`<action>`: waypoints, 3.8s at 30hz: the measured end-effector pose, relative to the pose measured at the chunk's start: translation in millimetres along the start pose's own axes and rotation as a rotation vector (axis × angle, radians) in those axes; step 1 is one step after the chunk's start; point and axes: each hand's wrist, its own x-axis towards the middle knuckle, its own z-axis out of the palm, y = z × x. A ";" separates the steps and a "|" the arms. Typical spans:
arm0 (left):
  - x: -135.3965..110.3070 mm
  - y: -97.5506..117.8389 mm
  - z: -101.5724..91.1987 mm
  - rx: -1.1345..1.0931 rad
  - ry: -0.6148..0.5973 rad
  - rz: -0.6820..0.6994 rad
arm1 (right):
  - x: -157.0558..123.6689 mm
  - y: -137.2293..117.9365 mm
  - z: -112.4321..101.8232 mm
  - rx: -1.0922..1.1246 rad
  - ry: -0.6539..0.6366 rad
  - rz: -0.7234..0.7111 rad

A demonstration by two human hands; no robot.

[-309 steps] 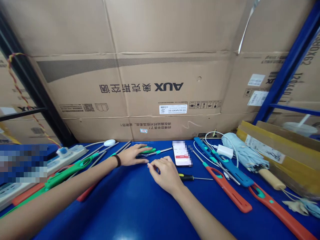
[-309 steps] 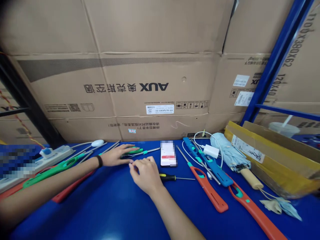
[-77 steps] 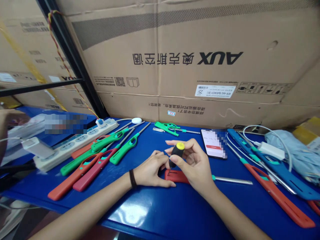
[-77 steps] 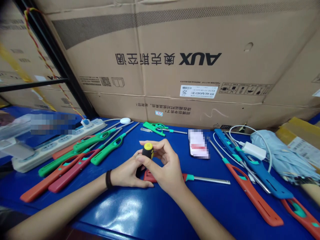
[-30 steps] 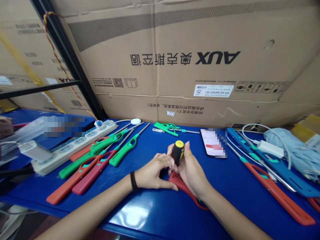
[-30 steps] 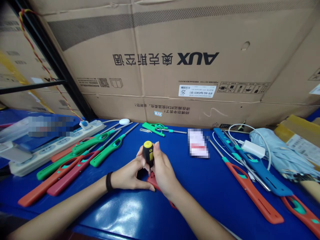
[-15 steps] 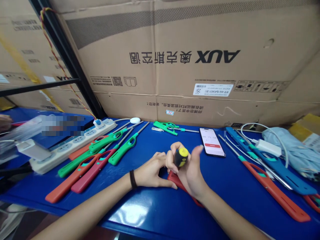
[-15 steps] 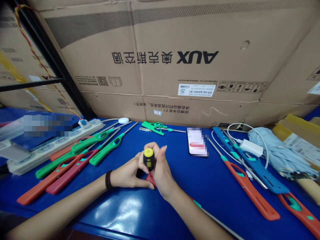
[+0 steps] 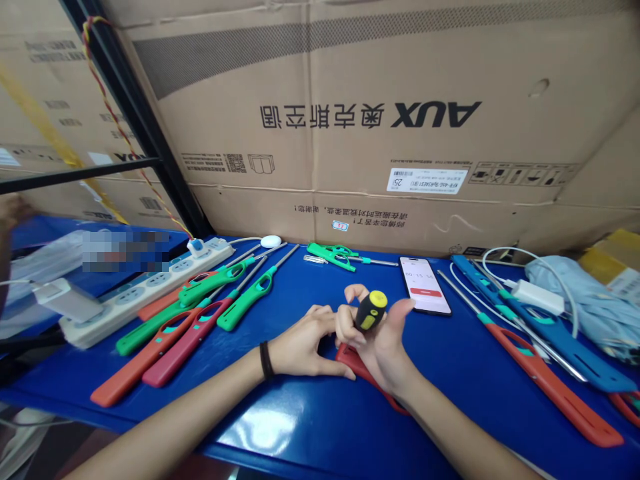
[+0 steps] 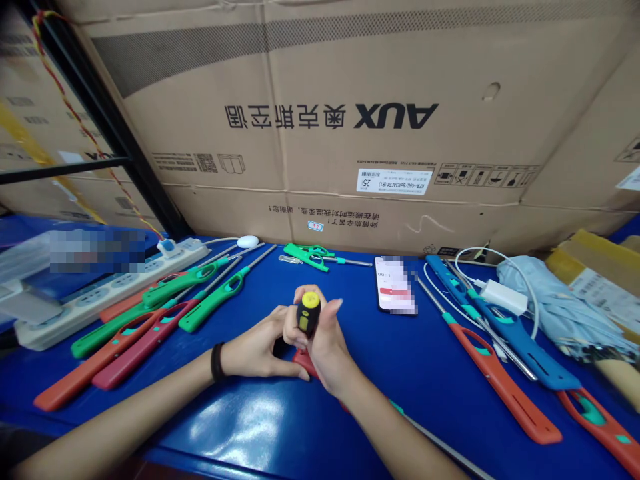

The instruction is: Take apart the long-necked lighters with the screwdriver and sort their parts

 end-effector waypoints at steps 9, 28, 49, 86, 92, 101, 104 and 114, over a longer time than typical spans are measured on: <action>-0.5 -0.8 0.0 0.001 -0.005 -0.012 | 4.1 2.8 -2.2 0.010 0.058 0.021; -1.3 -0.2 1.4 0.006 0.016 0.016 | 5.7 -1.9 -6.3 -0.053 0.068 0.017; -1.0 -1.2 1.5 0.025 -0.004 0.008 | 3.9 0.1 -6.1 -0.017 0.095 -0.097; -2.2 -0.4 1.7 0.014 0.021 0.034 | 2.0 -6.8 -2.5 0.002 0.070 -0.047; -2.0 -1.7 1.7 0.018 -0.004 0.004 | 3.5 -11.0 -4.9 0.046 -0.001 0.050; -1.9 -0.6 1.8 0.020 0.012 0.024 | 0.6 -7.4 -3.7 -0.035 0.040 -0.063; -1.6 -0.3 1.5 0.023 0.023 0.031 | 1.7 -10.2 -3.3 -0.009 0.021 0.007; -1.7 0.1 1.4 0.019 0.004 0.011 | 2.2 -5.4 -5.6 -0.048 0.088 -0.069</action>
